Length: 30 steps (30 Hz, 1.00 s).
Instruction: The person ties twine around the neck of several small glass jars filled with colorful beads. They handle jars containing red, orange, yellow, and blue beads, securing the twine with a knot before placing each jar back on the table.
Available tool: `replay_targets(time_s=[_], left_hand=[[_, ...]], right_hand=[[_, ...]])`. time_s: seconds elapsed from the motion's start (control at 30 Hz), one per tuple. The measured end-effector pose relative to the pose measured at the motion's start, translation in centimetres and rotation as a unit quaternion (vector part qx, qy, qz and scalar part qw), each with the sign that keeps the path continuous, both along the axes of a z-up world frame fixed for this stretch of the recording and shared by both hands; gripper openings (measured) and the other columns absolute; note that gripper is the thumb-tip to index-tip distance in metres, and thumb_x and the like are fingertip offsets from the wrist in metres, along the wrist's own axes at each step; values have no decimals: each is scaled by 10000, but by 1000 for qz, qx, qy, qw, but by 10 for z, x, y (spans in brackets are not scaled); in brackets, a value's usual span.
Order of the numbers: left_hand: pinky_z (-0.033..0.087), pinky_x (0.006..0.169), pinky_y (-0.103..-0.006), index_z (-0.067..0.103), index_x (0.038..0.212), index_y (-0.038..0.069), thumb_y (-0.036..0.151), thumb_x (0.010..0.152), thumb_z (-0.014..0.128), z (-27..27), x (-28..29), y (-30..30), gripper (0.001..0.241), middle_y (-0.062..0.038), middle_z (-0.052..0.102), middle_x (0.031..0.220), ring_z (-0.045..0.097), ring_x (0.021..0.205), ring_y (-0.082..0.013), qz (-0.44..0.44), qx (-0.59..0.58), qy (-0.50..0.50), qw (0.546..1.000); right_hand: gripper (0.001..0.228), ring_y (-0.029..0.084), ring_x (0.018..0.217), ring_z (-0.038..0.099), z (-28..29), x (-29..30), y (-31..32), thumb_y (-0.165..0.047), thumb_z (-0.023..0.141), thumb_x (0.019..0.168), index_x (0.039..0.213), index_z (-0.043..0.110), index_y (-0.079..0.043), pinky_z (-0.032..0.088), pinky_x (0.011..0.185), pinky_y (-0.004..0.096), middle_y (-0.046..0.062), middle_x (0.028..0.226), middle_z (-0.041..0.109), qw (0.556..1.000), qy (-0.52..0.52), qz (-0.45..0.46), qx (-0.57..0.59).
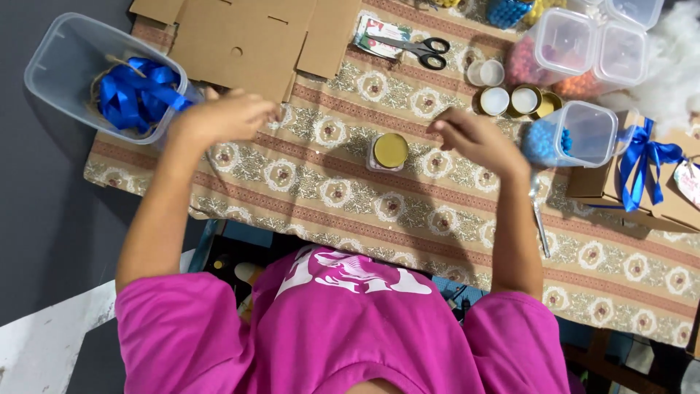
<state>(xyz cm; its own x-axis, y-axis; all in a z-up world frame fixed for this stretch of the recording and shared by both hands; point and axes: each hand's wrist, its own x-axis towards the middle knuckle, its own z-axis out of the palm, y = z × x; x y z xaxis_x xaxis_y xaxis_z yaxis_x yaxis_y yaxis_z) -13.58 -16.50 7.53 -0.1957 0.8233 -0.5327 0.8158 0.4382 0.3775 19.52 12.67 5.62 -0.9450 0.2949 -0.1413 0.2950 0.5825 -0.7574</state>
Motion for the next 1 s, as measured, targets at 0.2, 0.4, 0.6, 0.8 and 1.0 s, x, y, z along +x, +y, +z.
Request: replay_targets(time_s=[0.2, 0.4, 0.6, 0.8, 1.0], left_hand=[[312, 1019, -693, 412, 1519, 222, 468, 899, 679, -50, 53, 51, 719, -178, 422, 1415, 350, 1332, -402, -82, 48, 38, 995], [255, 1060, -737, 319, 1544, 226, 188, 1069, 382, -137, 91, 124, 482, -173, 475, 1442, 354, 1379, -416, -132, 182, -112, 968], [383, 1021, -596, 602, 1329, 90, 183, 1080, 409, -148, 92, 132, 328, -174, 666, 1197, 579, 1186, -347, -83, 209, -150, 963], [303, 1044, -612, 492, 1424, 125, 332, 1073, 414, -78, 112, 86, 414, -158, 585, 1323, 491, 1284, -311, -59, 195, -68, 977], [262, 1071, -660, 479, 1450, 125, 322, 1090, 331, -105, 139, 56, 435, -137, 617, 1292, 497, 1290, -297, -61, 135, -77, 986]], right_hand=[[292, 410, 839, 709, -45, -3, -15, -227, 581, 1081, 1253, 681, -13, 519, 775, 501, 267, 906, 716, 997, -73, -11, -7], [262, 473, 877, 695, -13, -9, -30, -222, 569, 1081, 1276, 666, -76, 513, 773, 528, 289, 937, 704, 1000, -19, -13, 17], [269, 331, 756, 675, -37, -1, -22, -228, 592, 1070, 1306, 690, -142, 518, 713, 445, 192, 837, 696, 999, -15, -32, 29], [206, 273, 793, 688, -85, 30, -31, -91, 559, 1061, 1244, 648, -58, 552, 692, 360, 181, 1088, 715, 995, 53, -80, -17], [272, 289, 793, 713, -96, 57, -79, -105, 575, 1047, 1310, 535, -45, 588, 699, 411, 162, 942, 723, 987, 56, -127, -79]])
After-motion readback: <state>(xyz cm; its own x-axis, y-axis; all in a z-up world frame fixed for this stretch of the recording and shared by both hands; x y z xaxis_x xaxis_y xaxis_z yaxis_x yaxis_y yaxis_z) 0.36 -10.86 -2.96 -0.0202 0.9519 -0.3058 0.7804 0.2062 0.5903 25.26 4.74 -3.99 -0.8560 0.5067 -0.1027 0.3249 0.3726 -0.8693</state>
